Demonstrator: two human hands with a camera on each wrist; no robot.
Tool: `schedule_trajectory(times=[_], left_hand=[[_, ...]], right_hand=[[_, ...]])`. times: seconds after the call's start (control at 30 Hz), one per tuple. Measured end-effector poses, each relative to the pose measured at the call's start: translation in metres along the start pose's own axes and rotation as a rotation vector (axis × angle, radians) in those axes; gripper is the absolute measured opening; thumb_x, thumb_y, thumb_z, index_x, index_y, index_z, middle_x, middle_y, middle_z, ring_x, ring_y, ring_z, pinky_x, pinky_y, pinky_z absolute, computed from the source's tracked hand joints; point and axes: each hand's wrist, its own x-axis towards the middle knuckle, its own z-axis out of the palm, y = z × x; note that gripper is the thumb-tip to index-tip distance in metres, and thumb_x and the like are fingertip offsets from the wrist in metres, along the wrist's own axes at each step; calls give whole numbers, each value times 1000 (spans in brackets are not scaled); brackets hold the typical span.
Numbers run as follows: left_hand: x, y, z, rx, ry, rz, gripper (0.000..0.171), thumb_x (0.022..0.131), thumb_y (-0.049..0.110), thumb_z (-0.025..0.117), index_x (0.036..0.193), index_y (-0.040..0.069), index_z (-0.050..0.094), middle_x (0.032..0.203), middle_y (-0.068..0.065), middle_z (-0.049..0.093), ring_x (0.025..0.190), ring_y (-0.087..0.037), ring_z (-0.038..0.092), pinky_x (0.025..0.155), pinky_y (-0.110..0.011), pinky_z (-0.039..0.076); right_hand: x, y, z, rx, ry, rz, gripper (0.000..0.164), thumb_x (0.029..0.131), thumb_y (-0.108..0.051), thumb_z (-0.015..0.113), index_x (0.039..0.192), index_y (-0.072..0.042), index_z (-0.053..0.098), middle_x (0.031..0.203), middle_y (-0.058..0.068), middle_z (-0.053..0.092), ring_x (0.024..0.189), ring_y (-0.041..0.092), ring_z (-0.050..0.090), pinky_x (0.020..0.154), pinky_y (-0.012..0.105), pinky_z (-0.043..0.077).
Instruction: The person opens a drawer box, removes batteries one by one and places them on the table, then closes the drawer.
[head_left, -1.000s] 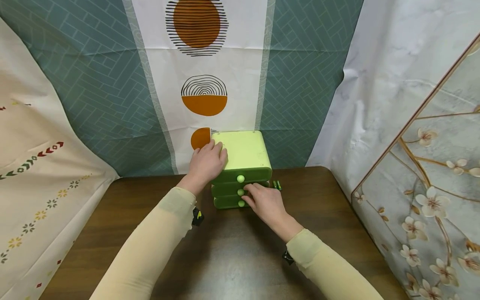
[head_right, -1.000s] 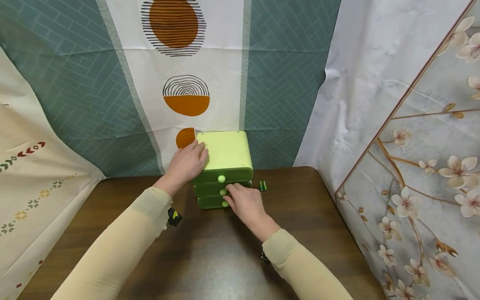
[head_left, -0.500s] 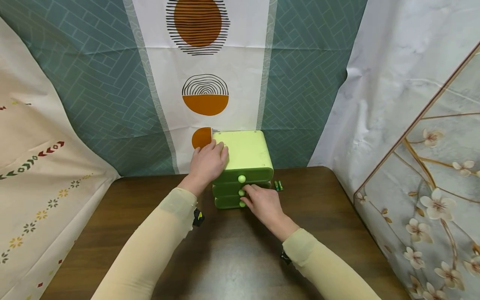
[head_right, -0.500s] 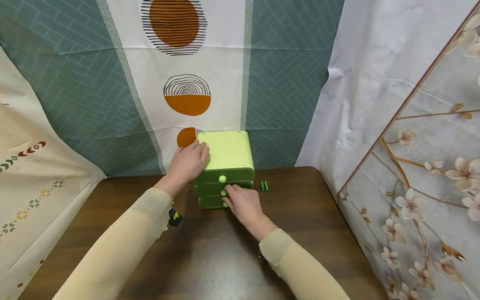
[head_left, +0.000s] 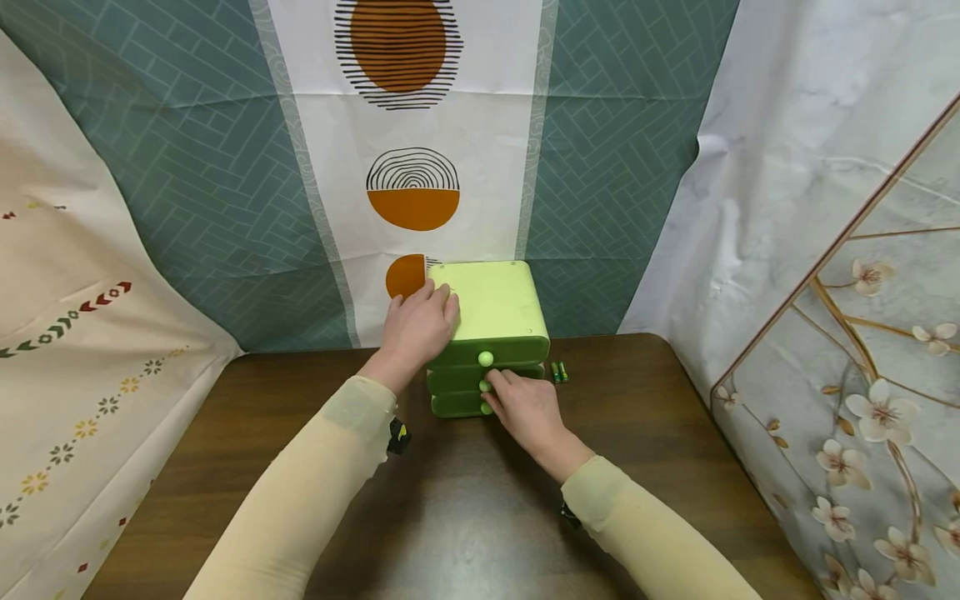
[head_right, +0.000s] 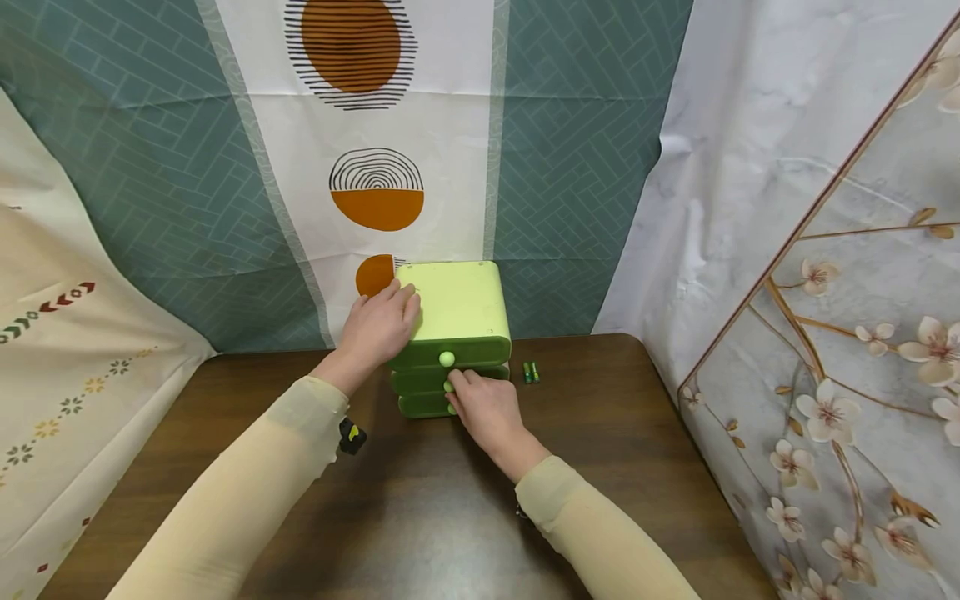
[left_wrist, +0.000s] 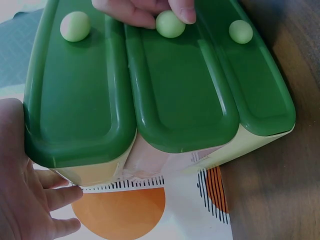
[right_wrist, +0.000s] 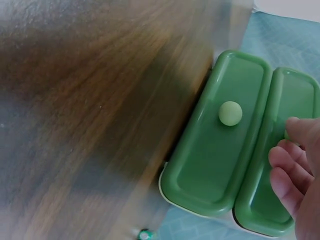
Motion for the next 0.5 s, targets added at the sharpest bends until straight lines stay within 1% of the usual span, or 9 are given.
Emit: schedule_trajectory(times=[0.33,0.5], left_hand=[[1,-1,1,12,12,7,64,121,43,22,165,10,53,170,-17,48,157,-33,45,124,-68,32],[1,-2,2,8,11,3,64,120,44,22,165,11,53,170,-16,47,158,-32,44,124,-68,31]], right_hand=[[-1,1,4,19,53,-14,20,99,-26,86,107,-15,71,79,-2,66,58,16,67,46,34,47],[-1,0,3,20,57,-16,18,100,-26,86,107,-16,73,81,-2,68,59,15,67,47,34,48]])
